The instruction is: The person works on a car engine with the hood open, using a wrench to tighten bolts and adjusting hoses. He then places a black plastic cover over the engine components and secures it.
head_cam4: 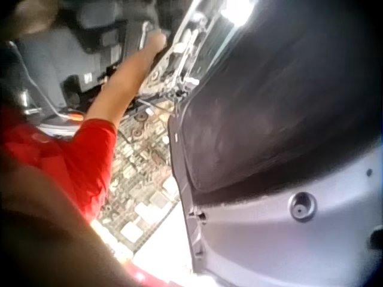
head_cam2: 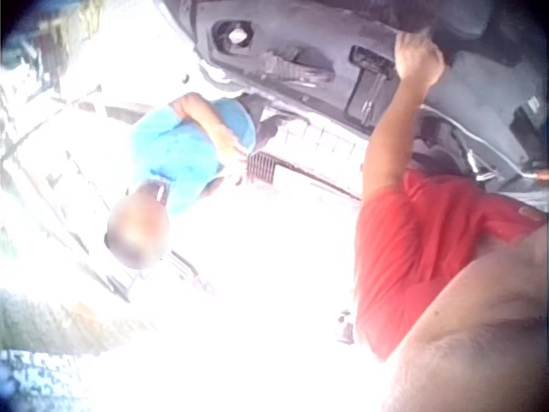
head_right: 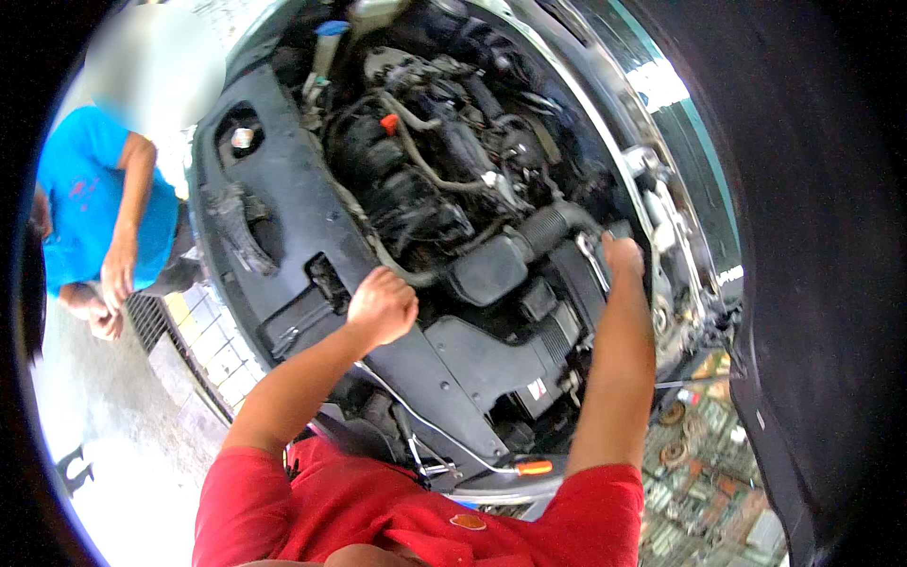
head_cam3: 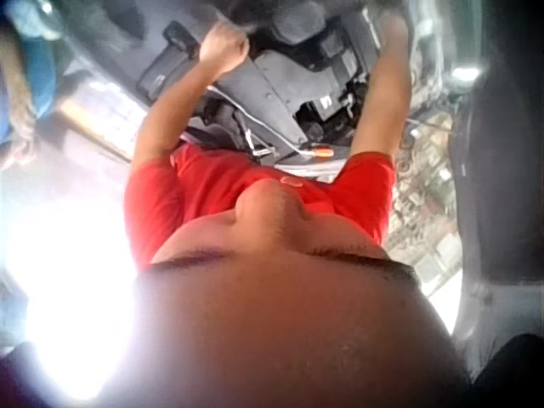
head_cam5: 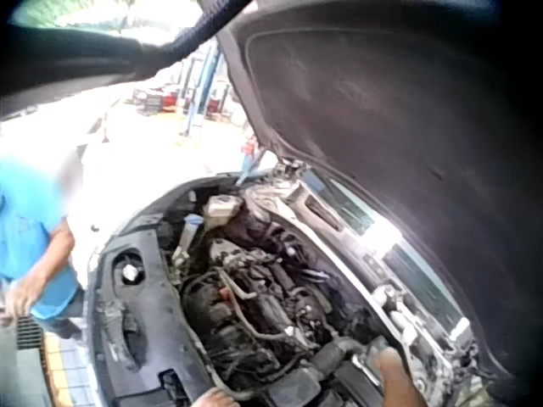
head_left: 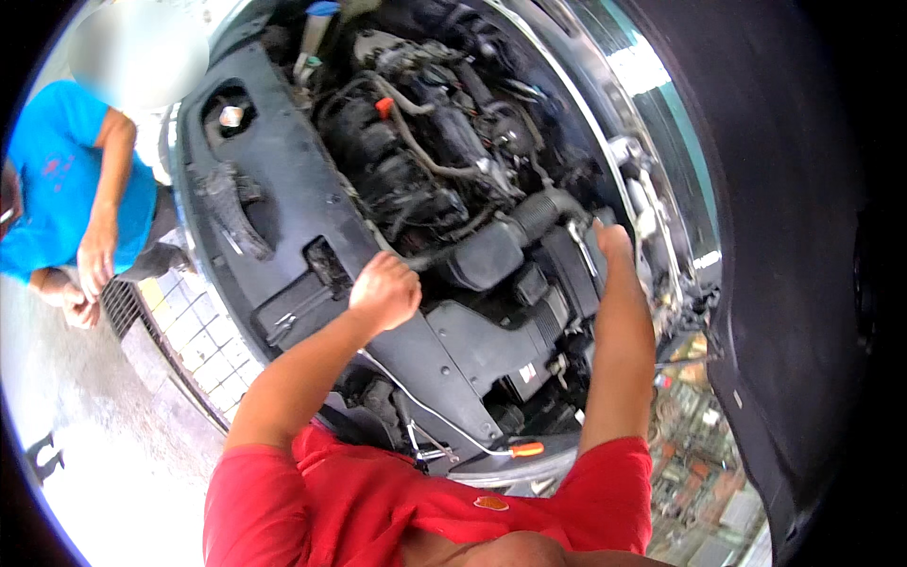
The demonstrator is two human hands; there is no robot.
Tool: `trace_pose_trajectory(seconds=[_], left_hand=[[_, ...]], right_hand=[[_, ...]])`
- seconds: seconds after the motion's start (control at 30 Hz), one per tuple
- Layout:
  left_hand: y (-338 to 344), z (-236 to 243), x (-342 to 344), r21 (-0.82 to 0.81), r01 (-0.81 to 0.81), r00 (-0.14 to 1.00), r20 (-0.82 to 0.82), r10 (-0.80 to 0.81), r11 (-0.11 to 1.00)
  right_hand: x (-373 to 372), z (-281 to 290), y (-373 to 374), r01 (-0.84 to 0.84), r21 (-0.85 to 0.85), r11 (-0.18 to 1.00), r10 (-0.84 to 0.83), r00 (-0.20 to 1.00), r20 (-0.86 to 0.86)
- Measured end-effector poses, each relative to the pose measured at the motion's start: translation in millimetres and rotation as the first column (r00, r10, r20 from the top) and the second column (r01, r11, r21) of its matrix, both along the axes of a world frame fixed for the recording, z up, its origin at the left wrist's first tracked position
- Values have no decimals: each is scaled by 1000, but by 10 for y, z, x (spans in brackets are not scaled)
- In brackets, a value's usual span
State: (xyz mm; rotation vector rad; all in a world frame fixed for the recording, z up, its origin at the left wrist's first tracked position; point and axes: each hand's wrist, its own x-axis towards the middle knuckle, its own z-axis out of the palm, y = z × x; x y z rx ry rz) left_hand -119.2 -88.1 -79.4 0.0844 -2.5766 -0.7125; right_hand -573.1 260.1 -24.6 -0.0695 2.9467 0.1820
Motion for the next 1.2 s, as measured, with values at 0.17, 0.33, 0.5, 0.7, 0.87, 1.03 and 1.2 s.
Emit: trace_pose_trajectory(seconds=[0.17,0.33,0.5,0.7,0.87,1.03,1.2], left_hand=[[14,-55,46,-77,42,998,40,-39,996],[25,-63,63,14,46,999,3,-46,999],[-19,-61,155,14,9,1000,6,-9,1000],[-56,-78,219,-18,-49,998,48,50,999],[60,-70,42,-1,44,999,-3,-44,999],[-39,-92,181,-4,-19,999,40,19,1000],[-35,-62,176,10,-23,999,28,23,1000]], right_hand=[[469,494,-467,-479,557,678,601,798,-44],[-56,106,331,248,-402,882,-264,964,16],[146,172,-156,-245,122,962,264,947,-183],[431,395,-762,-447,414,793,519,852,-74],[-506,-72,758,83,-59,995,-87,993,-80],[367,480,-621,-388,419,821,469,876,-108],[405,483,-686,-257,380,889,331,932,-145]])
